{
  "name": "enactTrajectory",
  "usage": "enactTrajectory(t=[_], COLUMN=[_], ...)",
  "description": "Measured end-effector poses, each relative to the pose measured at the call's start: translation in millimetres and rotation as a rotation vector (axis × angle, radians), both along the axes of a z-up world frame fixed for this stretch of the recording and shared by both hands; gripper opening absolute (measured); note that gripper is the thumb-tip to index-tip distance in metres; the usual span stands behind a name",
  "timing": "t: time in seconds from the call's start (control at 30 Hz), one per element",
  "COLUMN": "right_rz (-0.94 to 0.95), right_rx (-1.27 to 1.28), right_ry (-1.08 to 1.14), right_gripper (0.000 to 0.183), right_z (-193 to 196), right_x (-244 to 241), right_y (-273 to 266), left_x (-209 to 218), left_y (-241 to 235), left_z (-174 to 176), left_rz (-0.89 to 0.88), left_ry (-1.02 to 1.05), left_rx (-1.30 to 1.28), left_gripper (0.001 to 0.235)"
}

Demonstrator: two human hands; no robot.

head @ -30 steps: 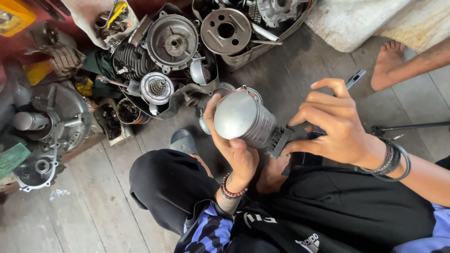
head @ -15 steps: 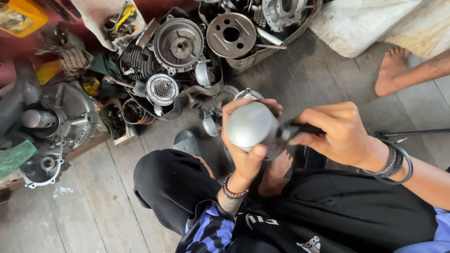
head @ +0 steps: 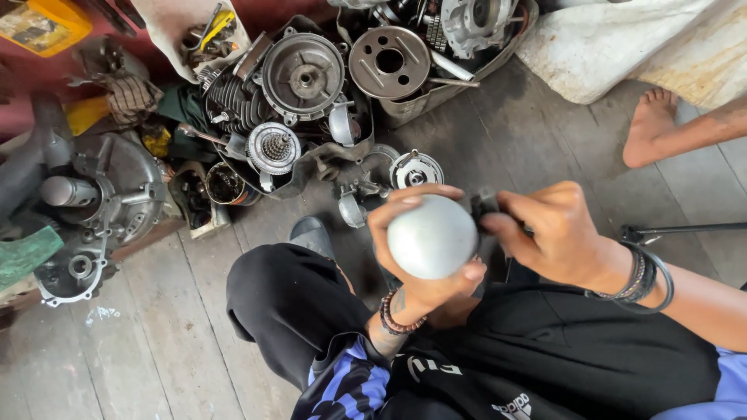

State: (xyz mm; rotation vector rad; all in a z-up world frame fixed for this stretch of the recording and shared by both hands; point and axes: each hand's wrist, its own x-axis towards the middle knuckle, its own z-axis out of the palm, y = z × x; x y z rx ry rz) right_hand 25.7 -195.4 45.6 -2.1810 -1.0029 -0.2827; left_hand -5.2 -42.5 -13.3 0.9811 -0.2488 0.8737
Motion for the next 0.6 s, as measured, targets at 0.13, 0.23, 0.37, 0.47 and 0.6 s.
enactTrajectory(t=[0.13, 0.23, 0.37, 0.47, 0.6], right_rz=[0.037, 0.011, -0.066, -0.026, 0.003], right_rx=[-0.068, -0.103, -0.122, -0.167, -0.239], right_ry=[-0.083, -0.085, -0.092, -0.098, -0.127], right_gripper=[0.037, 0.031, 0.026, 0.023, 0.024], right_z=[5, 9, 24, 15, 7], right_x=[-9, -9, -12, -13, -9], right_y=[14, 6, 5, 5, 5], left_x=[9, 2, -13, -12, -6], left_y=[14, 13, 16, 22, 28], left_z=[-1, 6, 12, 13, 14], left_rz=[0.096, 0.042, -0.369, -0.341, -0.252], left_ry=[0.026, 0.034, 0.134, 0.178, 0.240], left_rx=[0.031, 0.042, 0.041, -0.002, 0.029], left_gripper=[0.080, 0.080, 0.074, 0.078, 0.073])
